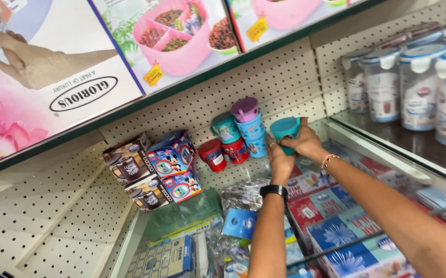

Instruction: Picking up and examining various containers, mugs, and household items from store shelves and placing them into a shopping cart.

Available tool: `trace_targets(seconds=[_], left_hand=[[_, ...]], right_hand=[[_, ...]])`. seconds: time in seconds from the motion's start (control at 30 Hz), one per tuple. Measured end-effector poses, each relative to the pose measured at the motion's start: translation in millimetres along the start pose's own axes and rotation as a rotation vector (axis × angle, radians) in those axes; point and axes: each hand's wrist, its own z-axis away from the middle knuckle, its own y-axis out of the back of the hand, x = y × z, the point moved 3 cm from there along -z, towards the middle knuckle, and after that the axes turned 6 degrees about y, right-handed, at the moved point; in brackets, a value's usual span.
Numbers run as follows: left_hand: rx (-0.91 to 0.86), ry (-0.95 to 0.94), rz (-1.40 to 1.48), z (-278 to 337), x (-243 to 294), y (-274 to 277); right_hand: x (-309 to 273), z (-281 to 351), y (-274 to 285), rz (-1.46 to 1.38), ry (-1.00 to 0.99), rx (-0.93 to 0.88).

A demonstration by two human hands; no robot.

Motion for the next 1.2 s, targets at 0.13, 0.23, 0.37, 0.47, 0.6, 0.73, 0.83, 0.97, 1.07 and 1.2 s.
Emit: trace_targets(seconds=[0.13, 0.23, 0.37, 0.47, 0.6, 0.73, 0.83, 0.97, 1.07, 1.2], left_hand=[[-0.024, -0.010, -0.034, 10.0, -9.0, -5.1], [0.020, -0.061, -0.011, 31.9, 1.9, 8.0], [-0.065, -0.051, 0.008, 76.0, 24.9, 39.3], [-0.185, -0.027, 0.077, 114.6, 35.0, 66.0], [-0.351, 0.006, 0.173, 167.4, 46.8, 95.0], [-0.393, -0.049, 0.316, 187.3, 34.9, 99.4], [-0.379, -0.047, 0.447, 189.8, 31.6, 102.7], [-0.378, -0.043, 0.407, 194.3, 43.3, 106.4], [-0.365, -0.059, 0.339, 194.5, 46.9, 108.5], [-0.420, -0.019, 0.415, 191.1, 39.3, 105.1]], right_hand=[[-12.9, 38.3, 20.3, -0.054, 0.024, 0.008], [-23.1, 65.5, 32.4, -0.062, 0.099, 0.050], [-37.6, 112.4, 49.1, -0.007, 0.052, -0.012], [-50.3, 150.2, 63.3, -0.010, 0.082, -0.017], [-76.5, 206.1, 86.4, -0.111, 0.162, 0.022], [-80.0, 230.1, 83.0, -0.155, 0.255, 0.146], [-79.6, 234.2, 81.8, -0.234, 0.354, 0.192], [-76.4, 234.1, 80.6, -0.202, 0.271, 0.114], [-76.7, 234.3, 79.8, -0.199, 0.290, 0.136], [-76.9, 235.3, 80.7, -0.229, 0.271, 0.131]])
